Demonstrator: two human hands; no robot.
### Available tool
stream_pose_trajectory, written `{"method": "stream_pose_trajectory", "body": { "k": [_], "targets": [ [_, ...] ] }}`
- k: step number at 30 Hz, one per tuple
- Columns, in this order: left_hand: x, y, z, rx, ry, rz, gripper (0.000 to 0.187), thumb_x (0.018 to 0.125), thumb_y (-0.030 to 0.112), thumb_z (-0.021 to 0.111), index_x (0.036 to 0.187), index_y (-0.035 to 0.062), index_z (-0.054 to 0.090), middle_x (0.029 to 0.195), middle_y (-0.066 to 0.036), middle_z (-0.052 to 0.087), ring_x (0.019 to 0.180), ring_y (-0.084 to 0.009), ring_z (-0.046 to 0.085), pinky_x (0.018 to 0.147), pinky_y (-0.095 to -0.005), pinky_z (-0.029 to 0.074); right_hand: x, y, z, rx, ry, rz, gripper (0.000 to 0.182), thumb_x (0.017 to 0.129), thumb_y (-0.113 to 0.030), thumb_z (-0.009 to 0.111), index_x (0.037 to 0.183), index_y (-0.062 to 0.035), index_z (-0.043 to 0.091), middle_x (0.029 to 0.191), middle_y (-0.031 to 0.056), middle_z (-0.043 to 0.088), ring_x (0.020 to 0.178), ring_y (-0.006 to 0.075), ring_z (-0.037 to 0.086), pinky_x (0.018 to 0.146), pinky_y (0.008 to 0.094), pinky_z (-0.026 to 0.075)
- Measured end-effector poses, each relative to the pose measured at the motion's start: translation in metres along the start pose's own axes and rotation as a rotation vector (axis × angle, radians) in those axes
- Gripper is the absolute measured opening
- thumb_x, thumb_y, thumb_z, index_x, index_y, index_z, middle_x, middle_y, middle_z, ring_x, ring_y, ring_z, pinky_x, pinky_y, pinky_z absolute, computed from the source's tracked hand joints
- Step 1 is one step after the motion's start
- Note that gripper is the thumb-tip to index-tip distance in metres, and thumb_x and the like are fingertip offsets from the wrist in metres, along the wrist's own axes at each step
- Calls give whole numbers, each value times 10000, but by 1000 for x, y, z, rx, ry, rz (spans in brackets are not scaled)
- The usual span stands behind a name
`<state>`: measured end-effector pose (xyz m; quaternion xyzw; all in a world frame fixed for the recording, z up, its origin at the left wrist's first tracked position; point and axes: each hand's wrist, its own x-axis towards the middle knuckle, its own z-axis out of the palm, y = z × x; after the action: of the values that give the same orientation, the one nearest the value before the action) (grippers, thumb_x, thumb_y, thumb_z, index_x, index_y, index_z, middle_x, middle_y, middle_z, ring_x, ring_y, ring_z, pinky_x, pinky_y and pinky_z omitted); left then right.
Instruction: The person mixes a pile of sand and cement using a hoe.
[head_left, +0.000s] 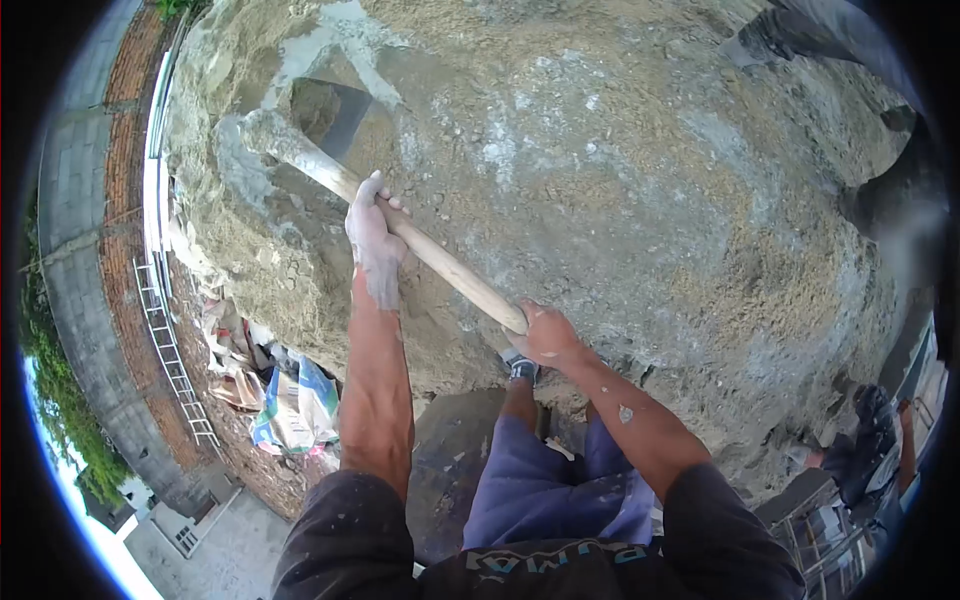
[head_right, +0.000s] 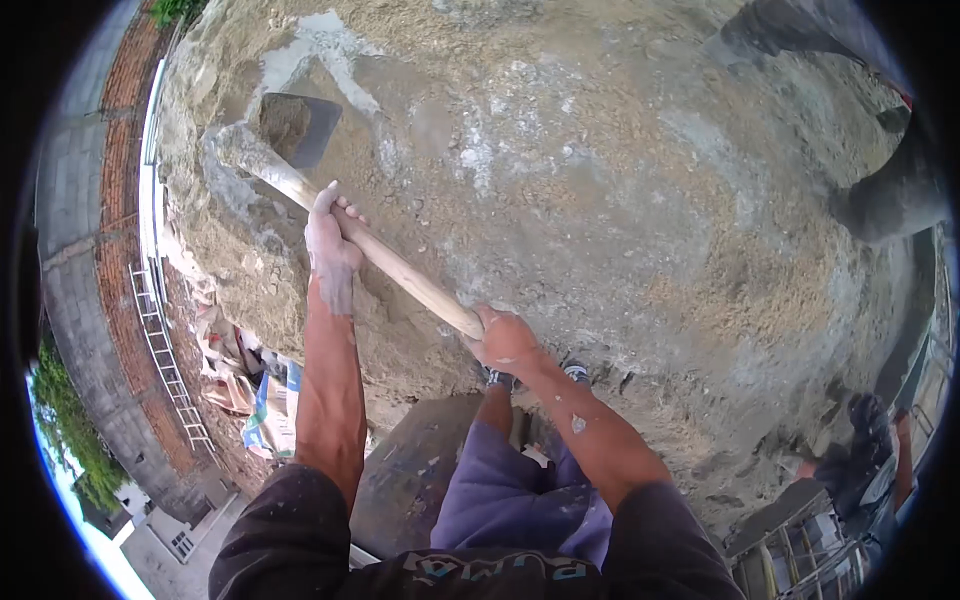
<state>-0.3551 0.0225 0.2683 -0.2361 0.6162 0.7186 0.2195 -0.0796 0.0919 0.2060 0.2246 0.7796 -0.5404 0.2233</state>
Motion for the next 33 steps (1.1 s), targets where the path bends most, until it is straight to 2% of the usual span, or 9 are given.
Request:
{"method": "stream_pose_trajectory", "body": {
  "k": [4, 8, 11, 14, 17, 23, 27, 30, 33],
  "targets": [
    [18, 48, 5, 90, -43, 376, 207, 916, 219, 617, 985, 82, 479, 756, -16, 533, 593, -114, 516, 522, -281, 482, 98, -94, 0, -15, 133, -107, 581, 805, -311, 660, 1262, 10, 503, 1004, 276, 640, 939, 399, 636, 831, 456, 505],
    [92, -34, -6, 438, 88, 639, 369, 939, 276, 589, 1059, 15, 357, 680, -58, 521, 475, -130, 525, 405, -281, 450, 209, -122, 3, 83, 231, -159, 495, 769, -228, 656, 1204, -27, 527, 998, 219, 658, 953, 412, 631, 846, 455, 512],
    [142, -86, 4, 618, 21, 438, 327, 922, 236, 566, 985, -12, 362, 611, -102, 534, 467, -190, 560, 373, -339, 442, 254, -71, 17, 83, 242, 24, 424, 764, -239, 649, 1126, -29, 583, 1012, 209, 665, 971, 395, 634, 844, 442, 514],
    [172, -165, -7, 703, -3, 58, 260, 922, 225, 516, 949, -17, 425, 591, -106, 550, 478, -208, 582, 391, -354, 466, 252, -7, 33, 24, 134, 185, 368, 771, -245, 643, 1071, -33, 630, 1023, 204, 668, 975, 371, 641, 849, 437, 509],
    [144, -193, -7, 698, -100, -265, 231, 910, 208, 488, 890, -22, 486, 594, -115, 561, 473, -223, 578, 416, -375, 484, 227, 35, 46, 47, 167, 205, 339, 742, -268, 667, 846, 54, 647, 850, 236, 676, 831, 357, 677, 726, 426, 508],
    [84, -211, -12, 736, -160, -445, 187, 864, 145, 449, 905, -17, 534, 659, -120, 579, 538, -228, 604, 463, -389, 510, 142, 38, 35, 291, 34, 269, 289, 792, -264, 685, 775, 20, 632, 641, 134, 595, 540, 204, 578, 488, 369, 429],
    [33, -228, 18, 914, -362, -567, 178, 834, 96, 487, 979, 7, 542, 691, -124, 587, 588, -250, 616, 498, -407, 532, 64, 26, -22, 700, -125, 518, 245, 832, -234, 684, 738, -37, 573, 576, 25, 489, 457, 144, 467, 413, 321, 356],
    [-26, -269, 52, 635, -428, -607, 204, 833, 111, 541, 1013, 15, 531, 726, -120, 594, 592, -258, 613, 513, -407, 541, -4, 55, -78, 859, -155, 615, 235, 840, -235, 698, 766, -77, 540, 578, -19, 460, 466, 98, 456, 389, 265, 341],
    [-91, -296, 109, 418, -334, -725, 354, 830, 208, 633, 1098, 22, 496, 888, -133, 569, 698, -274, 619, 627, -440, 555, -104, 72, -145, 1063, -71, 705, 254, 829, -224, 736, 820, -94, 518, 644, -15, 478, 499, 73, 466, 375, 225, 334]
  ]
}}
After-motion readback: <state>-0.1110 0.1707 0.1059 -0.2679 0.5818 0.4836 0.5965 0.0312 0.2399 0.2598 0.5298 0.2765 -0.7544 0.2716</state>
